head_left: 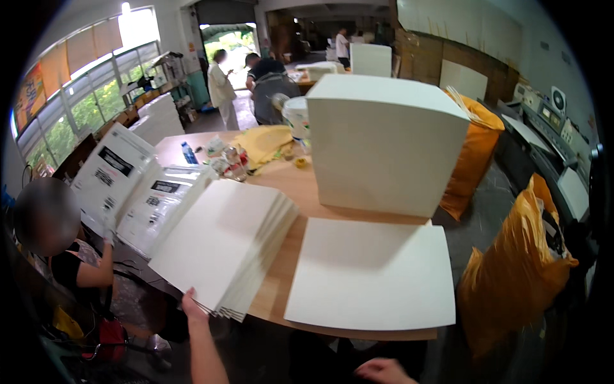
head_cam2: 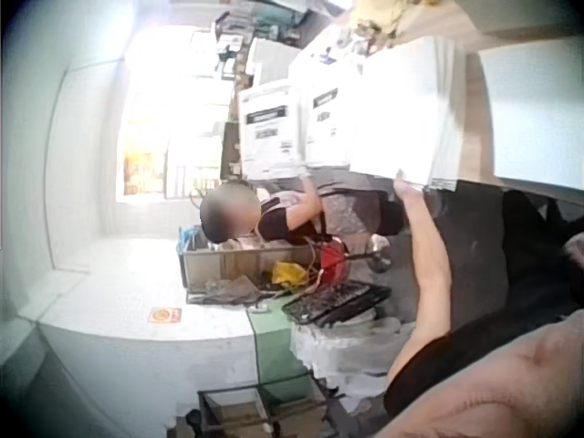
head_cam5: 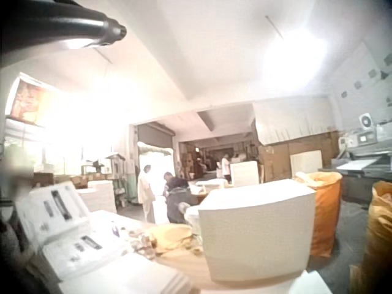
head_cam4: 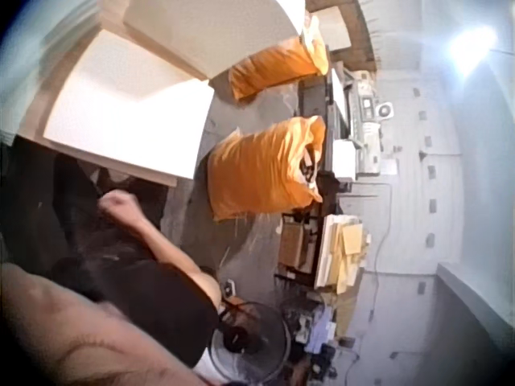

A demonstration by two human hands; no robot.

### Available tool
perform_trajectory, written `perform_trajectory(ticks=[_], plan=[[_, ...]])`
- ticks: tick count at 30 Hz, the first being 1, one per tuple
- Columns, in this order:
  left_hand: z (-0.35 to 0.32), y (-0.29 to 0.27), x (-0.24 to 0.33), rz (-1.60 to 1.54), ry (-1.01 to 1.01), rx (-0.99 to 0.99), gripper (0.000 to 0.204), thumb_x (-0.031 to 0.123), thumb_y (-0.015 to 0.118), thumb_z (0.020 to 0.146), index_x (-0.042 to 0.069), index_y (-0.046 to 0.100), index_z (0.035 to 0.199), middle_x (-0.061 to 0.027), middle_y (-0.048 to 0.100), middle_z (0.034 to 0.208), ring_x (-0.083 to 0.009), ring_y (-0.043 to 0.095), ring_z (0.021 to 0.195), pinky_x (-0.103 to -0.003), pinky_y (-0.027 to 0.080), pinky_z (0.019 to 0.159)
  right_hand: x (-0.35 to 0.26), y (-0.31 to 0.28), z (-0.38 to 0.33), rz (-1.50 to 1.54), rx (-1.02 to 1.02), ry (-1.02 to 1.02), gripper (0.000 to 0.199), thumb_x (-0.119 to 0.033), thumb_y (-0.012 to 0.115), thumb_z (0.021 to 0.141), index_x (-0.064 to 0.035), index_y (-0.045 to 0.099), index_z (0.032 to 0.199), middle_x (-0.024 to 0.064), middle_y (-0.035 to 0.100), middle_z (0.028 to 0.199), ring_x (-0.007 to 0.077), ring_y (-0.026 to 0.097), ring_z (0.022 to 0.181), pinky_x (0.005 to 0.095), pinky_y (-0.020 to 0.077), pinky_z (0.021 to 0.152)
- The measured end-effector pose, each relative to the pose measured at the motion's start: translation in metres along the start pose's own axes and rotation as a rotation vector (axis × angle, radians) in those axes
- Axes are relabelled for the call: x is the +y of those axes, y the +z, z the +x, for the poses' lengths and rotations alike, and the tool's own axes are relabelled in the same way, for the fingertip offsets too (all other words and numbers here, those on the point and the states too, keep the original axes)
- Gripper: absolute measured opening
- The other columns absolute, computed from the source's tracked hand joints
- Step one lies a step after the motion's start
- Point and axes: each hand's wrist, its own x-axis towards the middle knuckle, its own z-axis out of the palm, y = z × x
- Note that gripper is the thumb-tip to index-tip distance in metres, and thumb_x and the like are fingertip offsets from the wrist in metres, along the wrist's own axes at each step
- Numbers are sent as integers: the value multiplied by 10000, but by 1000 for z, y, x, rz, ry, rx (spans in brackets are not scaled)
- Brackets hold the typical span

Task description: The person picks up stacks of white paper from a table, aligns the edges by hand, and places them onto a larger stack.

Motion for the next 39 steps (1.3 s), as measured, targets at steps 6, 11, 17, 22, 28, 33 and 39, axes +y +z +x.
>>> perform_trajectory(ticks=[6,11,17,22,28,33,39], plan=[[14,-12,12,355,136,-169,501,308,551,1022,-34,540,1387,-160,651,1328,-326,623,1220,-457,477,1081,367,-138,-63,722,1146,326,252,-286,591,1032,-45,663,1042,146,708,960,281,723,837,387,577,678],[-22,-75,0,70,271,36,402,248,392,1108,67,557,1426,-112,632,1351,-254,601,1263,-367,481,1062,423,-127,-37,349,960,662,273,-319,601,1022,-59,674,1062,155,715,985,294,721,871,414,566,708],[-119,-94,-62,498,73,163,425,316,537,1035,74,589,1380,-110,671,1298,-259,669,1112,-374,556,891,424,-121,-41,310,911,705,301,-357,612,1011,-76,687,1086,167,723,1014,310,719,912,446,552,745],[-113,-53,-123,429,83,-126,352,301,603,1026,113,600,1323,-64,721,1131,-211,711,945,-298,553,757,418,-115,-30,282,878,683,327,-390,622,1001,-90,697,1105,176,729,1039,324,717,947,473,541,776],[-160,90,-197,320,158,-422,428,341,547,1052,43,578,1358,-88,661,1248,-197,598,1197,-341,467,992,444,-96,-18,228,876,701,360,-429,634,989,-107,710,1129,187,737,1069,340,715,988,505,528,812],[-168,108,-221,422,229,-450,431,268,518,1022,-1,584,1353,-114,635,1264,-227,604,1117,-385,467,1005,471,-71,1,167,884,718,388,-461,644,979,-121,721,1149,197,744,1094,353,713,1022,532,516,843],[-171,104,-237,495,114,-261,433,217,478,1071,-63,575,1387,-140,601,1377,-267,543,1267,-396,407,1124,489,-68,29,-43,1040,575,424,-500,655,967,-137,734,1173,208,752,1124,369,710,1063,564,503,880]])
